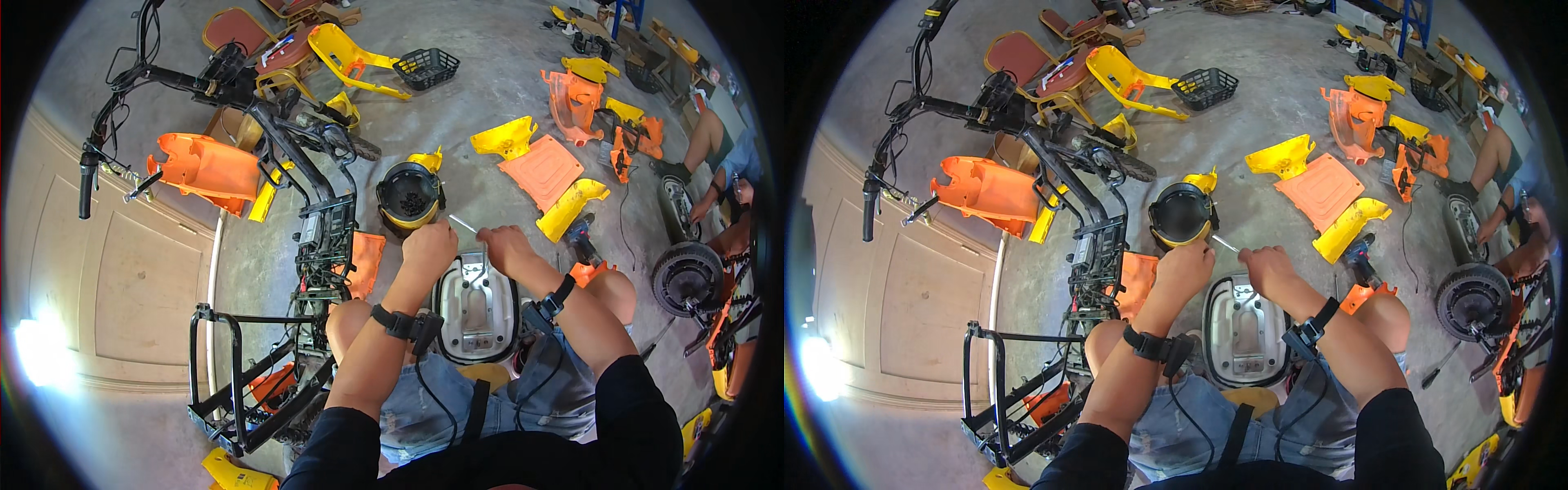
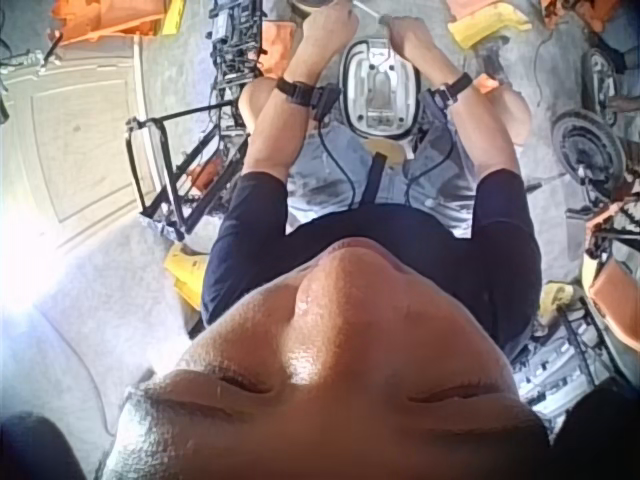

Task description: Repairing an electric scooter by assembling plastic body panels and working on the battery/controller compartment.

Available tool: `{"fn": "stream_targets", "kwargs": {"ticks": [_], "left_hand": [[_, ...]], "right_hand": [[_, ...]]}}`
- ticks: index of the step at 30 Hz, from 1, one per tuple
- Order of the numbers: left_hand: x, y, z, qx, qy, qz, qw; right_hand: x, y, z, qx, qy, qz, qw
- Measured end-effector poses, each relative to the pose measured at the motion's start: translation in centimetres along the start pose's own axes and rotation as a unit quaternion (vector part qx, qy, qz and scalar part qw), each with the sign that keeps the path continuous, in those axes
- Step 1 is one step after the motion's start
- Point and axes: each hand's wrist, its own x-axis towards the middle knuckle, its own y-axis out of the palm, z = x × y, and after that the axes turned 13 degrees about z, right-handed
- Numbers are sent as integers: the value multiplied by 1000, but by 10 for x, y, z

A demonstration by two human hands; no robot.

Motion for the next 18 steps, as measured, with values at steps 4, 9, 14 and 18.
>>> {"fn": "stream_targets", "kwargs": {"ticks": [4, 9, 14, 18], "left_hand": [[0, 0, 0, 4, 3, 4, 1000], [-1, -1, -1, 4, 0, 4, 1000], [-1, -2, -1, 2, -5, 10, 1000], [-1, -2, -1, 3, -8, 10, 1000]], "right_hand": [[-1, -3, 1, 19, 36, 42, 998], [-7, -4, 0, -50, -43, -14, 998], [-9, -2, 1, -79, -9, -57, 995], [-2, 0, -1, -43, 3, -40, 998]]}}
